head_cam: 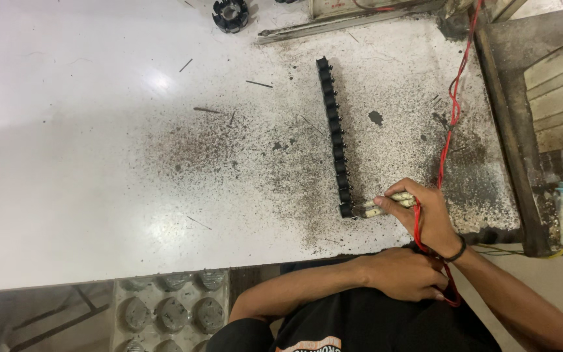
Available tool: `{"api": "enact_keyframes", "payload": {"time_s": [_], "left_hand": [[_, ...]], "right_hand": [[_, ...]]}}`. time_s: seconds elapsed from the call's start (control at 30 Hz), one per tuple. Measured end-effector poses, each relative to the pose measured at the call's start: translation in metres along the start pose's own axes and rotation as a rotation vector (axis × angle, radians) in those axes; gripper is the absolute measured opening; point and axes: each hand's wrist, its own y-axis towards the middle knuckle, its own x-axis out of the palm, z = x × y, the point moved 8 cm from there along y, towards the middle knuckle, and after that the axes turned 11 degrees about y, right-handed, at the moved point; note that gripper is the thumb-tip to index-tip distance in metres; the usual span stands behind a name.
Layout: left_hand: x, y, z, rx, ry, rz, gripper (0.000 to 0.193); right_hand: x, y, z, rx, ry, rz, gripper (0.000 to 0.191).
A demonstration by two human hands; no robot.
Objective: The person arranges black plastic components into a strip on the workbench, picks up individual components, and solders wires to their terminals using a soldering iron. They place finished components aside and continue handling more parts from the table.
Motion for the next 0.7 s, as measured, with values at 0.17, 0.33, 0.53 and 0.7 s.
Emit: {"api": "enact_keyframes", "payload": {"time_s": [0.17,0.33,0.53,0.7], "left_hand": [[0.0032,0.0033,-0.0001,-0.023,0.002,-0.028,0.03],[0.0066,0.0024,-0.0011,-0.017,-0.002,-0.028,0.031],[0.0101,0.0007,-0.0034,-0.014,0.048,-0.001,0.031],[0.0075,-0.0039,-0.0037,-0.041,0.052,-0.02,0.031]], "right_hand": [[0.0013,0.0006,-0.0051,-0.035,0.044,-0.019,0.021],[0.0015,0.0023,-0.0002,0.012,0.076,-0.023,0.022],[0.0017,0.0027,0.0034,0.011,0.042,-0.02,0.024],[0.0017,0.0024,0.003,0.011,0.106,-0.03,0.024]]}}
